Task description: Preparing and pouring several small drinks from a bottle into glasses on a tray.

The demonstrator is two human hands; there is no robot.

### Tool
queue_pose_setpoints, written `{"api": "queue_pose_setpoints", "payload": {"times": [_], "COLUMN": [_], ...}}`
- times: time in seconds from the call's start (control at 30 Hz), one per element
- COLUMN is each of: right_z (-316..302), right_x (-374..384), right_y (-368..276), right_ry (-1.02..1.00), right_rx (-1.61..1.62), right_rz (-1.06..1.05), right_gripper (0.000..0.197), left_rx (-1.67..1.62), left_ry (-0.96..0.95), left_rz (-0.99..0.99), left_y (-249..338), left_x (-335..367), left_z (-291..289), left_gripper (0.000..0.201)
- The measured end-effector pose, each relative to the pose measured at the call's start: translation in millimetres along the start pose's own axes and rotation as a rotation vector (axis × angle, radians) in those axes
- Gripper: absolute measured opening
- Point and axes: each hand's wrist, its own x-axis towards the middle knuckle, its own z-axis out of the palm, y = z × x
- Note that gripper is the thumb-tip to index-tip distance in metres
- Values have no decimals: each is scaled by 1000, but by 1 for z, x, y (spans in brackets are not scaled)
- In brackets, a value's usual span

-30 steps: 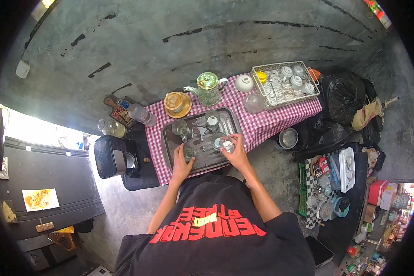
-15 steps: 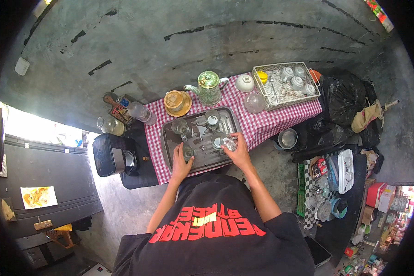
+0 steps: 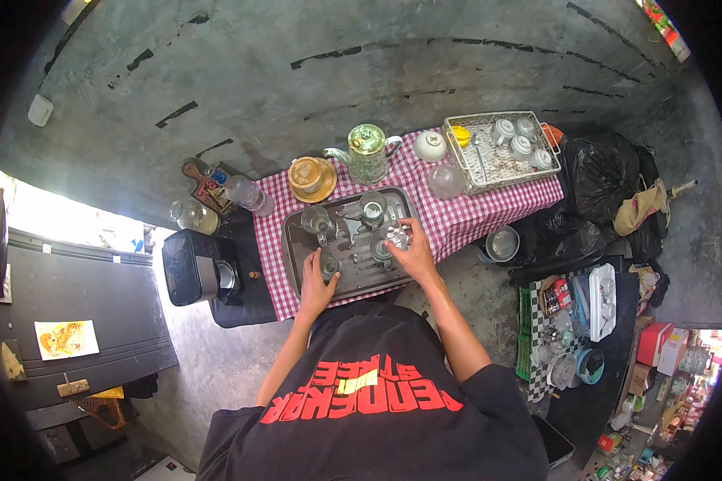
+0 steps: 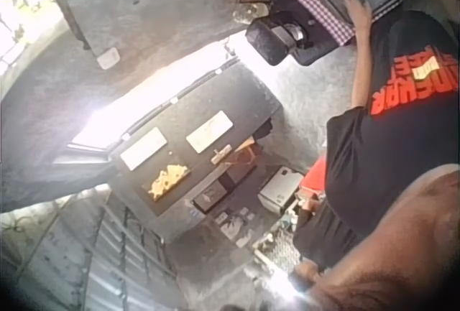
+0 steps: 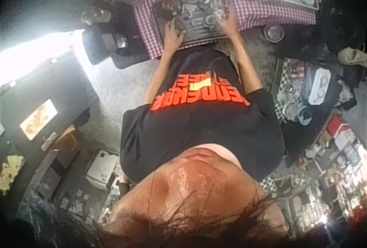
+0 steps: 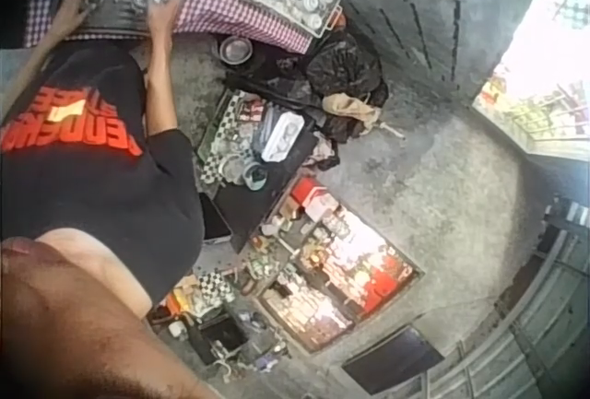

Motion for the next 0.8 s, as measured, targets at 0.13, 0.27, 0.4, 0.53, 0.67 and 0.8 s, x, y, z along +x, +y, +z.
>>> {"api": "queue_pose_setpoints", "payload": {"times": [0.13,0.27,0.4,0.53,0.67,0.8], "right_z": [2,2,0,0,-1,-2], "right_x": [23,45,57,60,64,67], "right_y": [2,1,-9,-23,-29,-26], "right_ry": [18,40,17,25,-28,-53], "right_rx": [-105,-196,-216,-208,-250,-277], "right_rz": [-81,-125,-140,-148,-181,-198], "right_gripper": [50,50,52,53,52,51], "left_rx": [5,-13,8,0,-5,-10], "left_ry": [-10,-9,5,15,14,3], "left_rz": [-21,-22,-12,-4,-25,-34], "left_y": [3,1,-1,-1,0,3], "left_x": [0,-2,-2,-3,-2,-2], "left_z": [-1,0,1,2,2,1], "left_gripper": [77,78,77,77,77,77]}}
